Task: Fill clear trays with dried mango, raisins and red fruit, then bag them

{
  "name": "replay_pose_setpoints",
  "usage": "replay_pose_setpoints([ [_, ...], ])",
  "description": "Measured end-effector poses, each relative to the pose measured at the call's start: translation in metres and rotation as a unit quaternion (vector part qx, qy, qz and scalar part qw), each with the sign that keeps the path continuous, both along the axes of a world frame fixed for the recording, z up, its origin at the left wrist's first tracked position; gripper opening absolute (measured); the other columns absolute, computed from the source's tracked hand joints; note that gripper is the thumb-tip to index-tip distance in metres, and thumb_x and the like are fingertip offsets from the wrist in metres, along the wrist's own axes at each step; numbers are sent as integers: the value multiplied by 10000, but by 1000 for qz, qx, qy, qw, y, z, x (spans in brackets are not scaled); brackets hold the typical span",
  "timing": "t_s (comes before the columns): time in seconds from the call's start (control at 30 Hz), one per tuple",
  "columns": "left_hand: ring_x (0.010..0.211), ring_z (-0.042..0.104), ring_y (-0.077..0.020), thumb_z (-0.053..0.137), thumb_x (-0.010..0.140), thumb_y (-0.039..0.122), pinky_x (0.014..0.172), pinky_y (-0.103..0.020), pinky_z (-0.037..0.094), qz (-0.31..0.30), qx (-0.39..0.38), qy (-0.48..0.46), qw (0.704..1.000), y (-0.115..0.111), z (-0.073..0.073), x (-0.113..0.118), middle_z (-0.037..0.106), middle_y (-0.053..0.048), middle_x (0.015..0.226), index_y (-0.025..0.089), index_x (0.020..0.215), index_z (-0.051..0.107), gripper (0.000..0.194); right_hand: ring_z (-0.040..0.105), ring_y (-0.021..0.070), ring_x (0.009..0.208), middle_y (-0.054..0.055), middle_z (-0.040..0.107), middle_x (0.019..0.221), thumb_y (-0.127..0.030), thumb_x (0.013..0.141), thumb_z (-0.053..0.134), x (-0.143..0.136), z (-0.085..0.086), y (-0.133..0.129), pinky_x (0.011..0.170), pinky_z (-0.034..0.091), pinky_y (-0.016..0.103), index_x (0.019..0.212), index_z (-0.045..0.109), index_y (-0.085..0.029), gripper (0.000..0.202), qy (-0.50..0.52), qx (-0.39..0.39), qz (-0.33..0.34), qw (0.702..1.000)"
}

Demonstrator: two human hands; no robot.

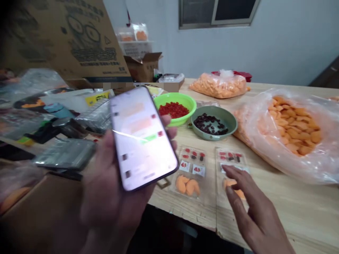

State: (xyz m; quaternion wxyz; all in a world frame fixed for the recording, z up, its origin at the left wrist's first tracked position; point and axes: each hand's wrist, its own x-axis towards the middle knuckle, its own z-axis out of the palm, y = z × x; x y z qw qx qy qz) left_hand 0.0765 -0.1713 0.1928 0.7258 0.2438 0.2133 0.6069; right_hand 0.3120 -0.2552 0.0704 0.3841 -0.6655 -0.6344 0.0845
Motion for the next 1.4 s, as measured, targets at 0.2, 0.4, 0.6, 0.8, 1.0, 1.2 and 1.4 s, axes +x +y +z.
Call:
replay_pose_setpoints([
  [0.2,1122,698,-327,599,940,494,901,-457,604,-31,-27,34,999,17,-31,29,738,-86,1183,237,1258,651,412,704,289,937,65,695,1154,-357,970,531,-56,36,-12,767,631,442,1370,585,-400,405,125,34,64,990],
  [0.4,1039,719,-259,670,886,490,859,-354,597,58,-18,73,995,21,-50,39,749,-51,1088,211,1151,644,386,685,272,941,69,680,1109,-286,982,516,-76,41,-17,749,615,434,1204,623,-363,258,137,64,35,988],
  [0.6,1002,719,-243,639,893,438,843,-343,587,77,0,78,994,20,-51,46,743,-29,1020,221,1073,648,281,661,195,1007,89,637,1135,-111,953,516,-82,41,-17,719,558,279,1341,624,-234,421,15,149,60,987],
  [0.8,1016,716,-272,626,876,393,848,-392,591,75,-19,75,994,18,-47,47,745,-48,1044,219,1122,650,301,635,174,965,104,577,1122,-90,933,511,-78,33,-16,698,538,267,1473,537,-210,554,-51,140,100,984],
  [1.0,1007,719,-270,606,890,393,841,-391,593,68,-3,68,995,16,-47,46,738,-45,1032,225,1110,646,280,602,170,875,107,558,1091,-113,939,497,-79,31,-14,631,517,272,1509,499,-214,578,-89,132,109,981],
  [1.2,1017,716,-273,608,891,397,858,-405,591,67,-1,69,995,16,-47,44,727,-48,1061,235,1114,645,278,575,169,827,103,555,1070,-122,945,484,-80,30,-11,619,517,289,1530,468,-232,596,-101,122,114,981],
  [1.4,1026,710,-273,588,903,401,866,-411,589,59,-7,67,996,17,-47,42,726,-49,1064,243,1110,639,266,573,180,848,109,550,1055,-127,946,487,-80,30,-11,623,512,295,1528,473,-216,589,-107,126,115,979],
])
